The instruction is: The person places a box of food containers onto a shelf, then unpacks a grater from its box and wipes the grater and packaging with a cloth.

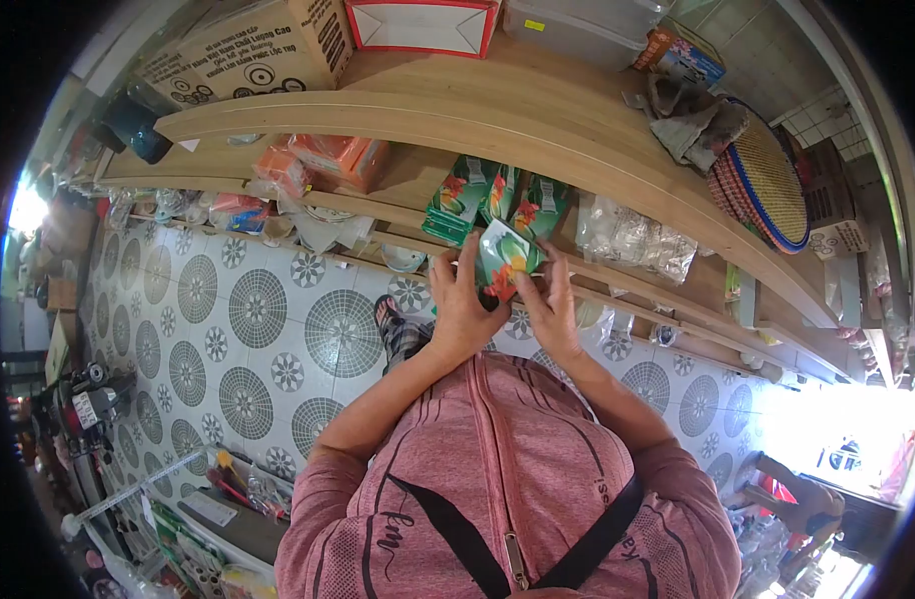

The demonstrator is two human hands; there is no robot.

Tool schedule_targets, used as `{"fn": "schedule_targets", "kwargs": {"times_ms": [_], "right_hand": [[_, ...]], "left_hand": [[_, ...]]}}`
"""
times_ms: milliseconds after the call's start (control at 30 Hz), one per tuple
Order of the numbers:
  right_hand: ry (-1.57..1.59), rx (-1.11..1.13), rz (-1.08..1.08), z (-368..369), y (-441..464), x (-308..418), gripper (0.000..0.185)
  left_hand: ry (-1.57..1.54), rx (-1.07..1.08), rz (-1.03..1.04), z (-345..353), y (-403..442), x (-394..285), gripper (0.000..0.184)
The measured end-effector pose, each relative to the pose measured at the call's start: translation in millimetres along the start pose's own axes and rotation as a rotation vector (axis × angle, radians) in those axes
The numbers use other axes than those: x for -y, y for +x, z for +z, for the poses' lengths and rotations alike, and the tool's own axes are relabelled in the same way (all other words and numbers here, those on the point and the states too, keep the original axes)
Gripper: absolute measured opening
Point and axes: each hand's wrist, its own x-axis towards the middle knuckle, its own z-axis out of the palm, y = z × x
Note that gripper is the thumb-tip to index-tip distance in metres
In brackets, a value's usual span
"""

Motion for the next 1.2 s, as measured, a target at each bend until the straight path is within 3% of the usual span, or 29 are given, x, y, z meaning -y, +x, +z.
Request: {"fn": "schedule_targets", "kwargs": {"times_ms": [33,133,200,233,333,400,433,500,567,600,700,833,1000,1067,1133,1200], "right_hand": [[0.012,0.026,0.015,2.2,-2.5,-11.4,0.026],[0.021,0.176,0.308,-6.1,-7.2,-41.2,0.032],[0.145,0.077,0.353,-1.7,4.2,-13.1,0.03],[-0.041,0.083,0.24,-17.7,17.4,-45.7,0.032],[-0.042,0.009,0.231,-41.0,58.6,-58.6,0.035],[0.188,-0.059,0.426,-51.6,89.0,-67.0,0.038],[0.108,-0.124,0.484,-58.6,104.3,-64.9,0.037],[0.048,-0.237,0.479,-66.2,142.5,-75.9,0.041],[-0.031,-0.203,0.157,-95.2,176.2,-135.6,0.046],[-0.035,-0.196,0.161,-95.3,178.5,-138.9,0.046],[-0.355,-0.194,0.163,-101.2,212.8,-134.6,0.054],[-0.765,-0.197,0.13,-78.3,213.4,-128.4,0.065],[-1.307,-0.179,0.043,-25.8,136.8,-115.7,0.08],[-1.239,-0.152,0.062,-20.4,130.4,-122.6,0.085],[-1.159,-0.156,0.081,-22.6,132.4,-125.3,0.09],[-1.096,-0.039,0.301,-27.1,136.1,-97.5,0.088]], "left_hand": [[-0.057,-0.085,-0.005,4.2,3.3,1.1,0.086],[-0.099,0.04,0.044,11.4,12.3,11.9,0.092],[-0.183,0.074,0.04,6.6,14.4,11.7,0.092],[-0.155,0.085,0.064,4.6,15.7,12.6,0.091],[-0.22,0.076,0.046,4.3,17.6,21.1,0.081],[-0.491,0.311,-0.329,5.5,12.7,32.0,0.069],[-0.492,0.306,-0.335,5.8,9.4,37.7,0.069],[-0.425,0.234,-0.096,4.4,2.0,47.6,0.056],[-0.414,0.266,-0.093,-7.3,-2.8,49.4,0.054],[-0.4,0.301,-0.085,-12.1,-5.7,51.7,0.052],[-0.338,0.365,-0.227,-16.7,-18.4,69.1,0.05],[-0.252,0.39,-0.266,-26.8,-26.1,84.0,0.048],[-0.283,0.364,-0.34,-24.9,-24.2,93.4,0.048],[-0.286,0.397,-0.39,-21.2,-23.4,93.3,0.048],[-0.303,0.354,-0.263,-12.1,-20.6,96.8,0.049],[-0.328,0.392,-0.265,-8.0,-15.4,92.6,0.049]]}}
